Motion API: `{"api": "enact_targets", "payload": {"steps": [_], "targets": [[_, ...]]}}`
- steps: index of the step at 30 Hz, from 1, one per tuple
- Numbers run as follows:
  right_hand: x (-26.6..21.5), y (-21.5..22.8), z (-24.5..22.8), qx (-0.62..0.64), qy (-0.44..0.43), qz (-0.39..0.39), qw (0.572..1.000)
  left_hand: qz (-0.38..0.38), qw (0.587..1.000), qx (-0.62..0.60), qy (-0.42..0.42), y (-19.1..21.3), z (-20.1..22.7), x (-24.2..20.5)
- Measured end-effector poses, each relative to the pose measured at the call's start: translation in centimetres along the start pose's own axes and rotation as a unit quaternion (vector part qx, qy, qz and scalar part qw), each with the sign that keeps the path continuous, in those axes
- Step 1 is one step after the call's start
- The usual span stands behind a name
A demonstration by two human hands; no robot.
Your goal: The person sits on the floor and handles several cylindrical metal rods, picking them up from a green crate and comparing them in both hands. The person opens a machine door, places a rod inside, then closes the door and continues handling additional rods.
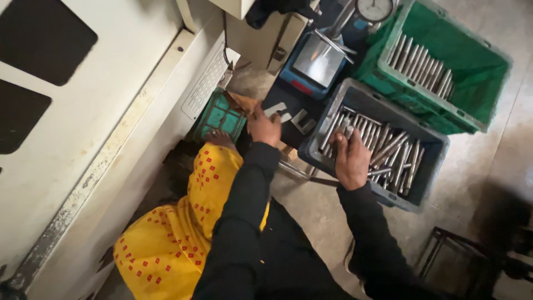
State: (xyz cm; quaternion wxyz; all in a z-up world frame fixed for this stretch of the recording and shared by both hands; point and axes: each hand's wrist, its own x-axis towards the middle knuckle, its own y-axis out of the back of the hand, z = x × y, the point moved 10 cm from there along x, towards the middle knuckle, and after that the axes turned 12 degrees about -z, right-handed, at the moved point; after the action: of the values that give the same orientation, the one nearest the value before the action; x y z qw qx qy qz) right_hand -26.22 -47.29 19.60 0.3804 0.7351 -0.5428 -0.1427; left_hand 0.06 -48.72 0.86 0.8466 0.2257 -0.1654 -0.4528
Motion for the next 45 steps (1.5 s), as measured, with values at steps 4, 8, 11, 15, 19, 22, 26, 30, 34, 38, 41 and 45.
{"api": "enact_targets", "payload": {"steps": [4, 8, 11, 15, 19, 22, 26, 30, 34, 38, 41, 45], "targets": [[-0.5, -0.8, 4.6, 0.132, -0.109, 0.016, 0.985, -0.046, 0.994, -0.093, 0.021, 2.0, -4.4, -2.6], [1.2, -0.5, 5.7, 0.475, -0.09, 0.043, 0.874, -0.113, 0.835, -0.489, 0.225, 4.9, -8.1, -9.9], [1.7, -0.7, 3.9, 0.677, -0.133, 0.053, 0.722, -0.076, 0.8, -0.552, 0.224, 11.6, -6.7, -14.7], [1.4, -3.3, -5.7, 0.636, -0.081, -0.082, 0.763, -0.027, 0.759, -0.61, 0.224, 17.9, -5.3, -17.6], [-4.5, -12.3, -15.6, 0.378, -0.089, -0.416, 0.822, -0.006, 0.727, -0.647, 0.232, 20.8, -4.7, -21.6], [-8.3, -16.4, -21.7, 0.349, -0.019, -0.532, 0.771, 0.027, 0.74, -0.639, 0.206, 23.1, -3.9, -24.1], [-11.3, -19.4, -24.9, 0.294, 0.016, -0.593, 0.75, 0.05, 0.734, -0.656, 0.169, 26.2, -2.2, -26.8], [-13.1, -21.3, -26.0, 0.278, 0.027, -0.632, 0.723, 0.021, 0.839, -0.532, 0.11, 30.3, 0.2, -28.3], [-14.7, -22.8, -26.3, 0.277, -0.002, -0.644, 0.713, 0.05, 0.825, -0.556, 0.091, 31.7, -0.2, -29.4], [-15.1, -22.1, -28.7, 0.195, 0.108, -0.604, 0.766, 0.067, 0.796, -0.592, 0.108, 30.9, -2.4, -29.9], [-15.9, -21.5, -27.6, 0.062, 0.052, -0.599, 0.797, 0.074, 0.791, -0.592, 0.138, 30.4, -4.6, -30.7], [-16.0, -19.0, -30.1, 0.288, 0.078, -0.582, 0.756, 0.112, 0.947, -0.297, 0.051, 33.7, -3.6, -32.0]]}}
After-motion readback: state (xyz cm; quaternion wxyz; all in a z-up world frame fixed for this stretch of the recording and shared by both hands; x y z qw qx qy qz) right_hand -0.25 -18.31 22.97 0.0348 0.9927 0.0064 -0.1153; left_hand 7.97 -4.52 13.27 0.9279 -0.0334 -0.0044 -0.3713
